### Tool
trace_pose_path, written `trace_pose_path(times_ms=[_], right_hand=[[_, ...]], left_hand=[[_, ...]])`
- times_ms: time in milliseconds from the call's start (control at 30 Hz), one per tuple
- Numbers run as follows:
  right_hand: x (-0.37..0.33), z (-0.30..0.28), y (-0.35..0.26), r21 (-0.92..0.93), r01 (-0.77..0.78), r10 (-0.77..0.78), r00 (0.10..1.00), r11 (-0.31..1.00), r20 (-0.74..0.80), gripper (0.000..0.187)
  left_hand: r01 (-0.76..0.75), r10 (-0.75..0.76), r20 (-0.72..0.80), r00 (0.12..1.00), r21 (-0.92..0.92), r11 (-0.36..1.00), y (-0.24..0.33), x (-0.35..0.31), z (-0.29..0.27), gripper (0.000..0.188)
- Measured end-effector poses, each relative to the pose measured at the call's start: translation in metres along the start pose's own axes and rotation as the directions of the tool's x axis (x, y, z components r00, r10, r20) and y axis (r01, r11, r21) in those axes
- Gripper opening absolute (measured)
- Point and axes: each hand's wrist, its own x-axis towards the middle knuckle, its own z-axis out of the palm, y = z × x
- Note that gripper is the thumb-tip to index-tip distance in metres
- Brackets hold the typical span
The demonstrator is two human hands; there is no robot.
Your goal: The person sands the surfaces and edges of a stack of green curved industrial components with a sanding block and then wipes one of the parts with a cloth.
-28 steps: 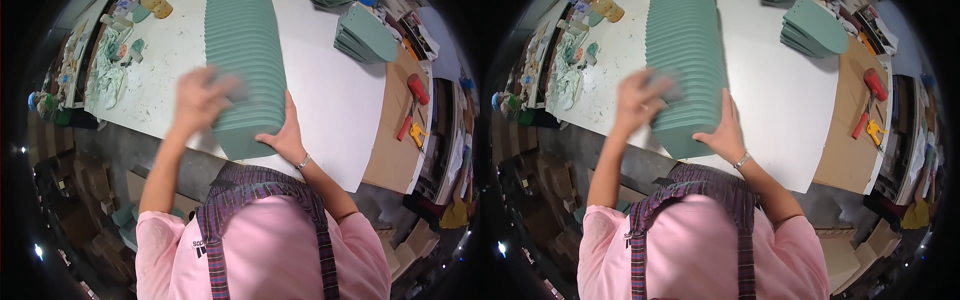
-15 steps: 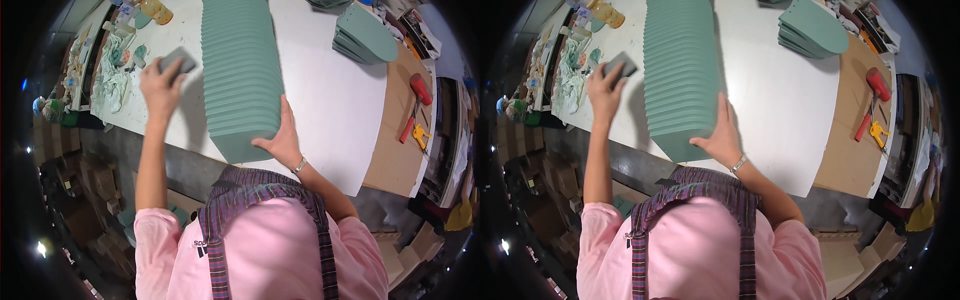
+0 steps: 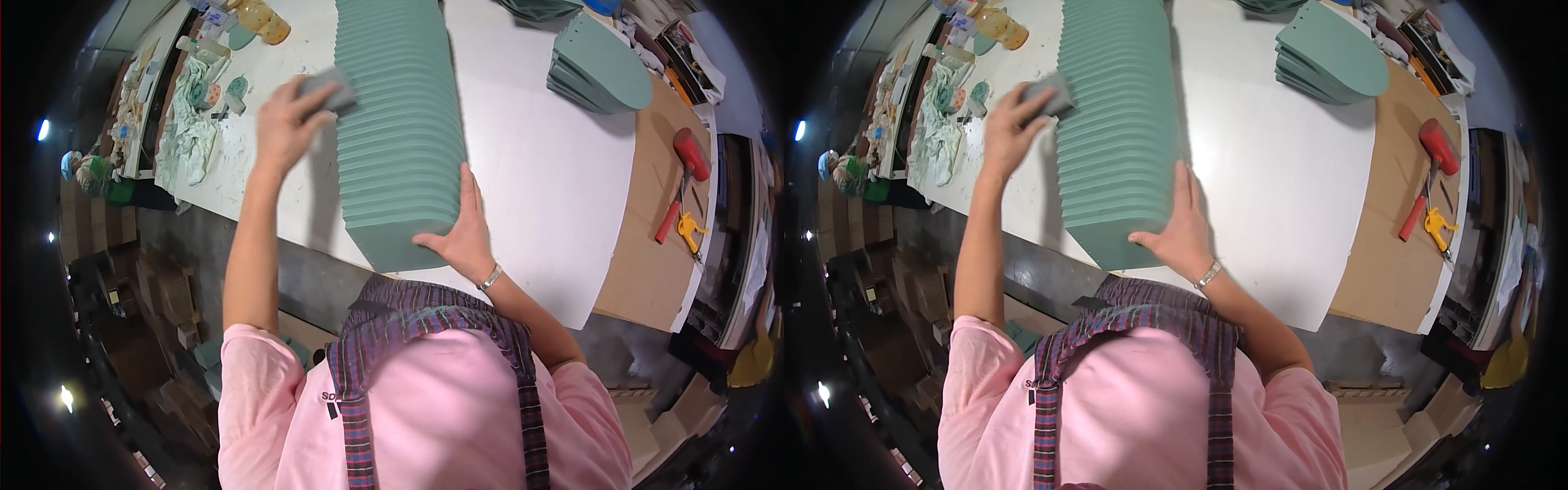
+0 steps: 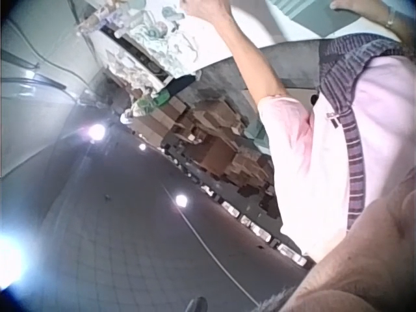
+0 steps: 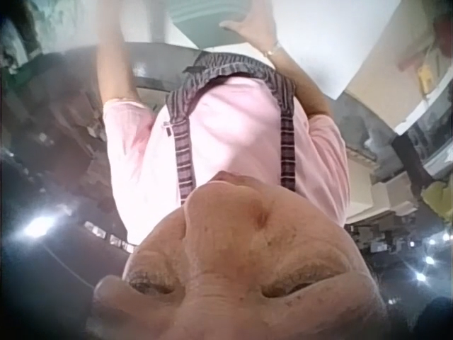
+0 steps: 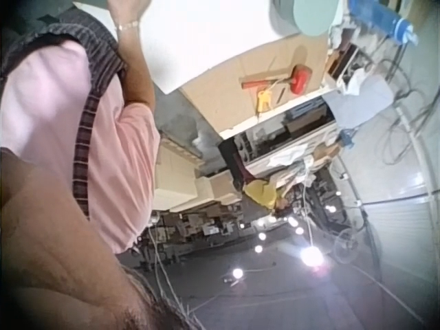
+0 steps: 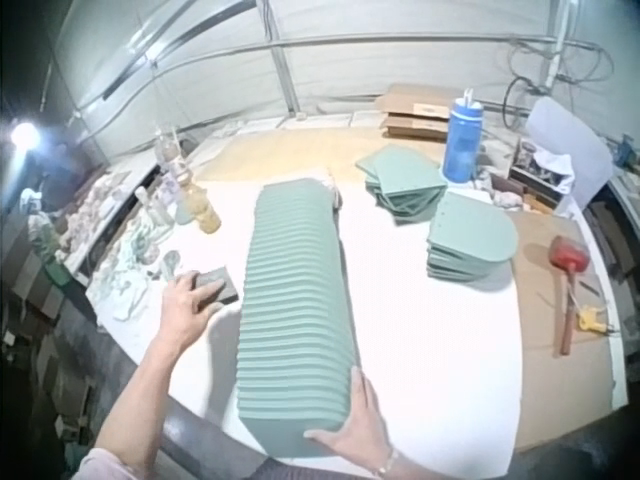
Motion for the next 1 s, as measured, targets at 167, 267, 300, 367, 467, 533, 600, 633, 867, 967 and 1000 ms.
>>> trace_pose_path(times_ms=[167,267,300,367,467,533,600,633,867,967,1000], right_hand=[[0.001,0.000,0.003,-0.015,-0.007,0.007,1.000,1.000,-0.010,0.144],[0.001,-0.001,0.000,-0.009,-0.005,0.006,1.000,1.000,0.001,0.141],[0.001,-0.001,-0.002,-0.007,-0.005,0.005,1.000,1.000,0.008,0.137],[0.002,0.000,-0.001,-0.014,-0.001,0.001,1.000,1.000,0.012,0.137],[0.001,0.000,-0.002,-0.011,0.007,-0.007,1.000,1.000,0.014,0.138],[0.003,0.001,-0.003,-0.003,0.013,-0.013,1.000,1.000,0.013,0.138],[0.003,-0.002,-0.002,0.007,-0.005,0.004,1.000,1.000,0.018,0.138],[0.002,-0.002,0.000,0.001,-0.002,0.002,1.000,1.000,0.016,0.138],[0.002,0.000,0.002,0.008,0.008,-0.008,1.000,1.000,0.021,0.140],[0.002,-0.002,0.001,0.009,0.002,-0.003,1.000,1.000,0.025,0.140],[0.002,-0.001,0.000,-0.002,0.001,-0.001,1.000,1.000,0.030,0.140]], left_hand=[[-0.026,0.037,-0.043,0.998,0.216,0.976,0.002,-0.003,-0.009,0.043],[-0.097,0.101,-0.004,0.995,0.245,0.965,0.017,-0.009,-0.009,0.040],[0.046,-0.033,-0.053,0.998,0.247,0.968,-0.002,-0.014,-0.006,0.040],[0.214,-0.190,-0.122,0.974,0.232,0.949,-0.025,-0.026,0.001,0.040],[0.327,-0.318,-0.117,0.941,0.064,0.943,-0.029,-0.037,0.017,0.040],[0.394,-0.390,-0.093,0.916,0.029,0.919,-0.028,-0.037,0.027,0.041],[0.449,-0.452,-0.043,0.891,0.232,0.863,-0.024,-0.034,0.036,0.040],[0.391,-0.422,-0.013,0.907,0.402,0.828,-0.021,-0.036,0.039,0.040],[0.507,-0.575,0.074,0.815,-0.571,0.646,-0.010,0.018,0.067,0.035],[0.635,-0.658,0.247,0.711,-0.627,0.450,0.009,0.039,0.065,0.025],[0.634,-0.659,0.245,0.711,-0.629,0.450,0.006,0.040,0.066,0.025]])
